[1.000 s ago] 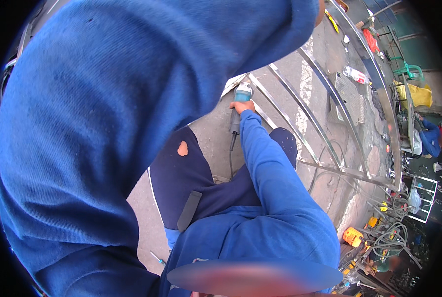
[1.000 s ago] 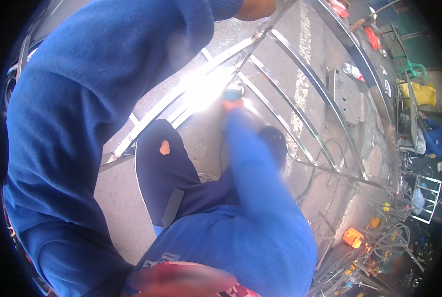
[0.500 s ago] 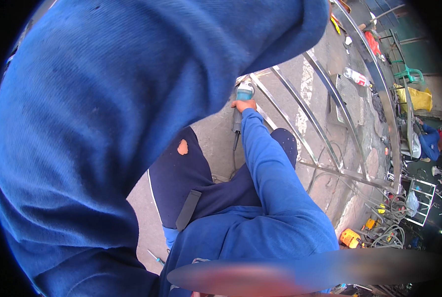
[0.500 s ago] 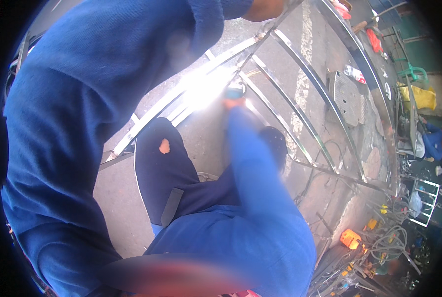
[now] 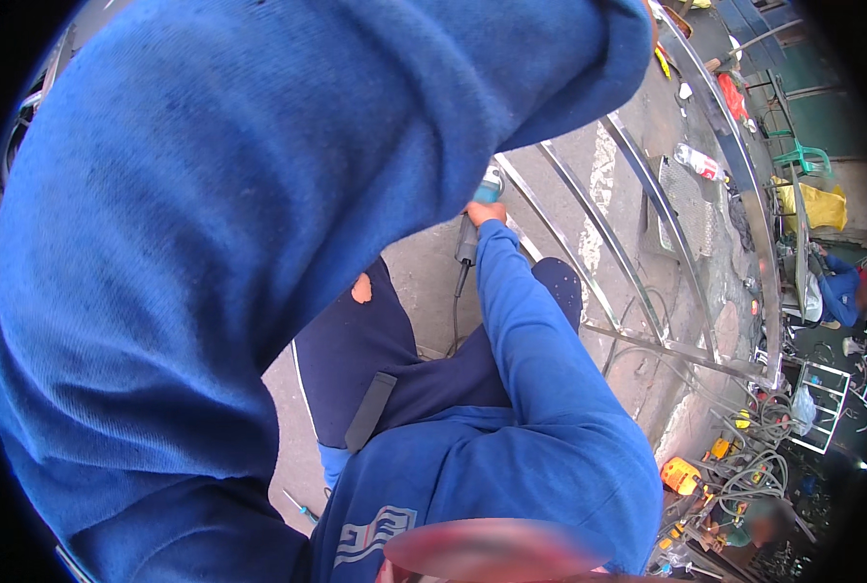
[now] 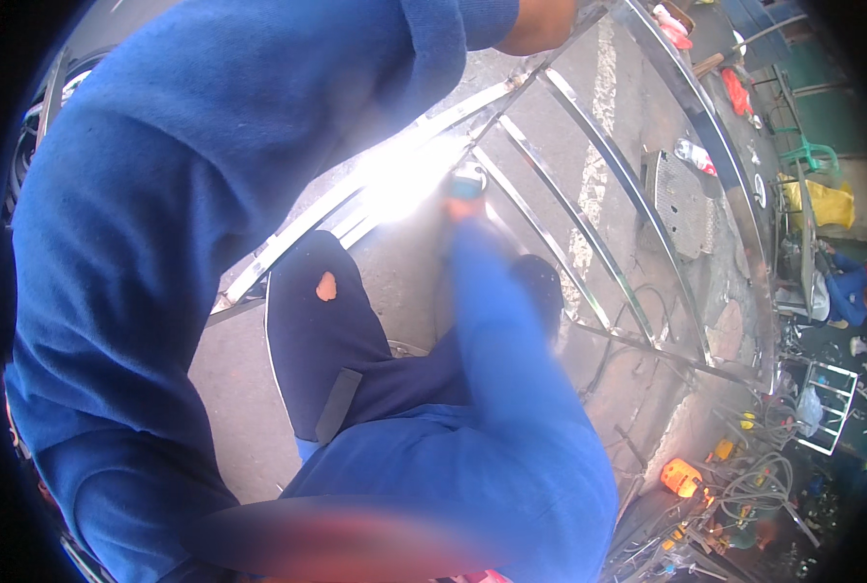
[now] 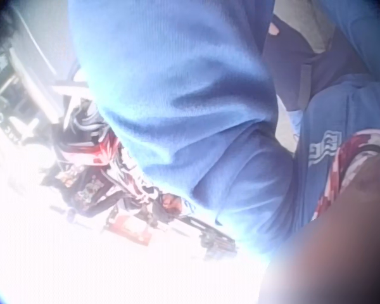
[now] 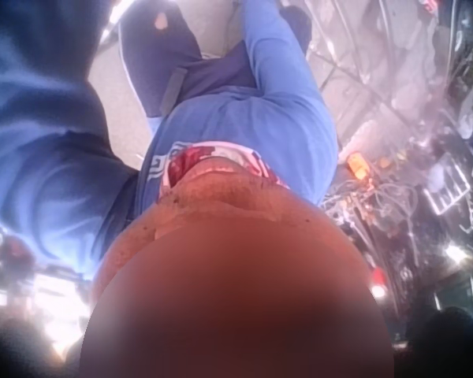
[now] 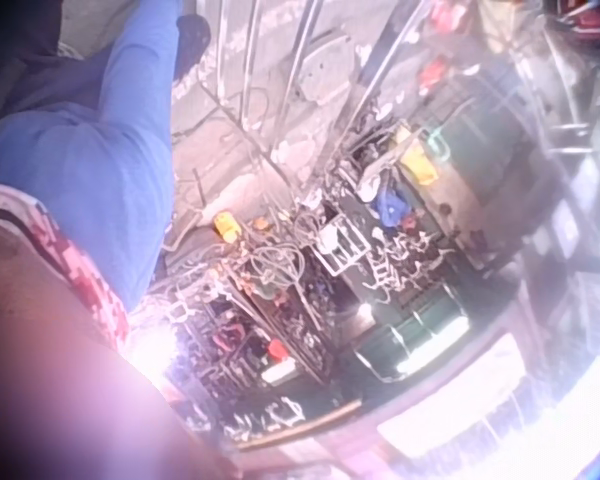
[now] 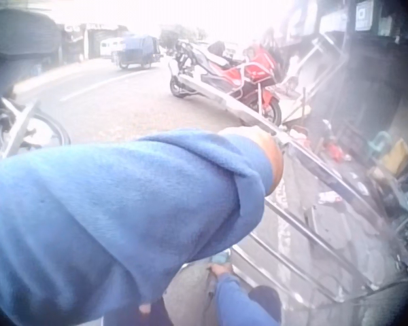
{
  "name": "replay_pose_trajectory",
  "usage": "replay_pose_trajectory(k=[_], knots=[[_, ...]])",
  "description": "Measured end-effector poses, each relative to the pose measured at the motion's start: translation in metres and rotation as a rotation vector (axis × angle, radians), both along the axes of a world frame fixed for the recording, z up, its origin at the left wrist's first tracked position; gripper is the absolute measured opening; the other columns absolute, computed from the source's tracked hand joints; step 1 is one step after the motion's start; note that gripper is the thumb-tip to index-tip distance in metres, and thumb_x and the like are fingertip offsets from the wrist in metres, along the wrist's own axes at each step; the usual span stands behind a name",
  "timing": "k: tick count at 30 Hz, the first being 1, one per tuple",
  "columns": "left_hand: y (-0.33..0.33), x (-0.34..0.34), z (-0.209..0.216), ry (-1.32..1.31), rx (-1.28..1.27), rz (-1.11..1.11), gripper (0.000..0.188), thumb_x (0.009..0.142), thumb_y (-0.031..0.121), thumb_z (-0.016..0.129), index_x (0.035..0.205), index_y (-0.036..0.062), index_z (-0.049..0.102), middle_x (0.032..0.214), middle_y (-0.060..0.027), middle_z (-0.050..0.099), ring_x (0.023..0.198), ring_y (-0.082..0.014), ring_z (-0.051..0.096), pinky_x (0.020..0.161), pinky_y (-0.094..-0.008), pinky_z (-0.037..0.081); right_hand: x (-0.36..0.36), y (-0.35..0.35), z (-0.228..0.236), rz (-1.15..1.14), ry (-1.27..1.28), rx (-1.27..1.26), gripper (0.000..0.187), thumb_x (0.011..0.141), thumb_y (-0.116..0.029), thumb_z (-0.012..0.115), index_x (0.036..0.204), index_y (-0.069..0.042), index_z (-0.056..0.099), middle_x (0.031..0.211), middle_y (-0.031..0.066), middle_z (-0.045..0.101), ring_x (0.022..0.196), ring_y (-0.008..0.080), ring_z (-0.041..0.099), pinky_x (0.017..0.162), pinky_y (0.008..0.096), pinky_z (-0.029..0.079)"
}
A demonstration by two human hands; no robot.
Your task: The person uses an angle grinder to smooth a metal frame, then switches to a welding torch to join metal pieces. They repeatedly position a curved metal bar against the frame and weld it in place, creating a ladder-like structure.
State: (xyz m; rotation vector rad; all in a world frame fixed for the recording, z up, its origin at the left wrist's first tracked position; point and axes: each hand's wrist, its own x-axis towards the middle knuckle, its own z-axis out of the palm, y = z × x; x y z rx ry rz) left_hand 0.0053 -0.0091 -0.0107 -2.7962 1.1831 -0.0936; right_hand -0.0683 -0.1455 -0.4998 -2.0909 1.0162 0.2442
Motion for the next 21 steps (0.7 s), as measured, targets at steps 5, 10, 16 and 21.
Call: replay_pose_trajectory(k=[5, 10, 16, 21], knots=[[0.005, -0.009, -0.002, -0.028, 0.028, -0.025, 0.031, 0.092, 0.017, 0.063, 0.121, 0.0147, 0.075, 0.127, -0.0098, 0.071, 0.118, -0.0283, 0.068, 0.092, -0.0455, 0.056, 0.002, 0.005, -0.009, 0.0, -0.022, 0.021, 0.069, 0.055, -0.032, 0.092, 0.107, 0.009, 0.072, 0.113, 0.0201, 0.073, 0.105, 0.0318, 0.071, 0.094, 0.0361, 0.054], [0.012, -0.024, -0.005, -0.053, 0.034, -0.037, 0.031, 0.092, 0.017, 0.064, 0.121, 0.015, 0.075, 0.127, -0.0097, 0.071, 0.118, -0.0283, 0.068, 0.092, -0.0462, 0.056, 0.005, 0.004, -0.013, 0.0, -0.018, -0.016, 0.067, 0.055, -0.03, 0.092, 0.106, 0.009, 0.072, 0.111, 0.0196, 0.074, 0.103, 0.0316, 0.071, 0.093, 0.0364, 0.054], [0.023, -0.044, -0.01, -0.073, 0.029, -0.061, 0.032, 0.092, 0.017, 0.064, 0.121, 0.0153, 0.075, 0.127, -0.0095, 0.071, 0.118, -0.0285, 0.068, 0.092, -0.0471, 0.056, 0.004, -0.002, -0.008, -0.001, -0.005, -0.036, 0.065, 0.055, -0.029, 0.092, 0.104, 0.009, 0.073, 0.109, 0.0191, 0.074, 0.101, 0.0313, 0.072, 0.091, 0.0366, 0.055], [0.033, -0.059, -0.012, -0.078, 0.022, -0.07, 0.032, 0.091, 0.017, 0.065, 0.121, 0.0156, 0.075, 0.127, -0.0094, 0.071, 0.117, -0.0285, 0.068, 0.091, -0.0478, 0.056, 0.003, -0.008, -0.01, -0.013, 0.004, -0.044, 0.063, 0.055, -0.028, 0.092, 0.103, 0.009, 0.073, 0.107, 0.0186, 0.075, 0.099, 0.0311, 0.072, 0.09, 0.0369, 0.055]])
